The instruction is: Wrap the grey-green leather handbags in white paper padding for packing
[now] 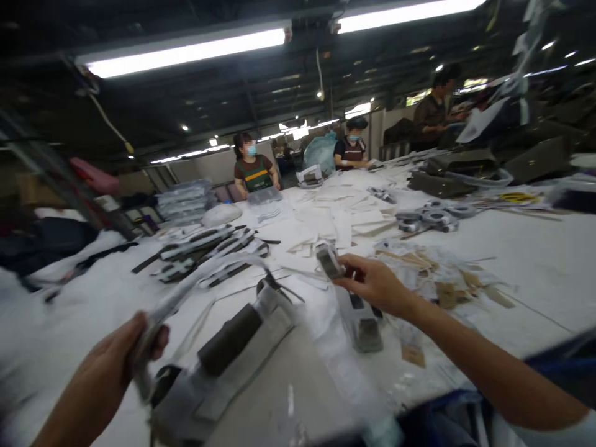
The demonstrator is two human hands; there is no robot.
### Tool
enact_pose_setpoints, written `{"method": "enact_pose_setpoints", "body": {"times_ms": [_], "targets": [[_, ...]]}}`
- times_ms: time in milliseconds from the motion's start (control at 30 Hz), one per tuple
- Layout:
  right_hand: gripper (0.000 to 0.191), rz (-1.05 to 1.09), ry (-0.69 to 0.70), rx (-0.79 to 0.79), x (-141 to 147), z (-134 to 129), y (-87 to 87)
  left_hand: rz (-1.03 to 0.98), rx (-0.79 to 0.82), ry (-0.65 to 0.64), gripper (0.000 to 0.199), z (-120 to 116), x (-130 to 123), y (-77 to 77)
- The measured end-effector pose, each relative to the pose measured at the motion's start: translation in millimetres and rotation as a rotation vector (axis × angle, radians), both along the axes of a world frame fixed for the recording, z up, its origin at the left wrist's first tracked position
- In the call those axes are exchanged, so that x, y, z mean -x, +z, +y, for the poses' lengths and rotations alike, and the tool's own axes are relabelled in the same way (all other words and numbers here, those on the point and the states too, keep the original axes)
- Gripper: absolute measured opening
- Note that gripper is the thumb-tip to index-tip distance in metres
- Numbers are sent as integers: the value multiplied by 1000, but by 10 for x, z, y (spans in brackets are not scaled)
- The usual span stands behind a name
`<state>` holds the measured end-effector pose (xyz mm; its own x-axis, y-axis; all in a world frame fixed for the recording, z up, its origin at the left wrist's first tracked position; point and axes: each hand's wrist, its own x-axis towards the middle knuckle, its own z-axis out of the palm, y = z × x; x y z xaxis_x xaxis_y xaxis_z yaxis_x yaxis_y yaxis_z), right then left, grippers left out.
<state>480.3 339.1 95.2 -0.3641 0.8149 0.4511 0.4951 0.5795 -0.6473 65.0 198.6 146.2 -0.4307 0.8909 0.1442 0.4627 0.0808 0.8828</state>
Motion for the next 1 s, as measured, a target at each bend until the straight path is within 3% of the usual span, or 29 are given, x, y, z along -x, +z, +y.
{"method": "enact_pose_setpoints", "body": {"times_ms": [100,200,333,433,633,1000], "targets": [[26,-1,111,-112,617,-450,-240,-117,43,-212,52,-62,37,136],[24,24,177,-279,1217,-748,-369,-111,69,-314,50,-30,43,275],[24,29,153,-435,1868,-882,-343,-136,136,-347,55,-23,38,381],[28,41,100,-480,2189,-869,-280,-104,135,-369,54,-34,55,408],[24,75,29,-487,2479,-833,-212,-43,132,-455,53,-13,111,431],[22,192,43,-479,2608,-897,-87,-128,205,-598,52,122,214,504]]}}
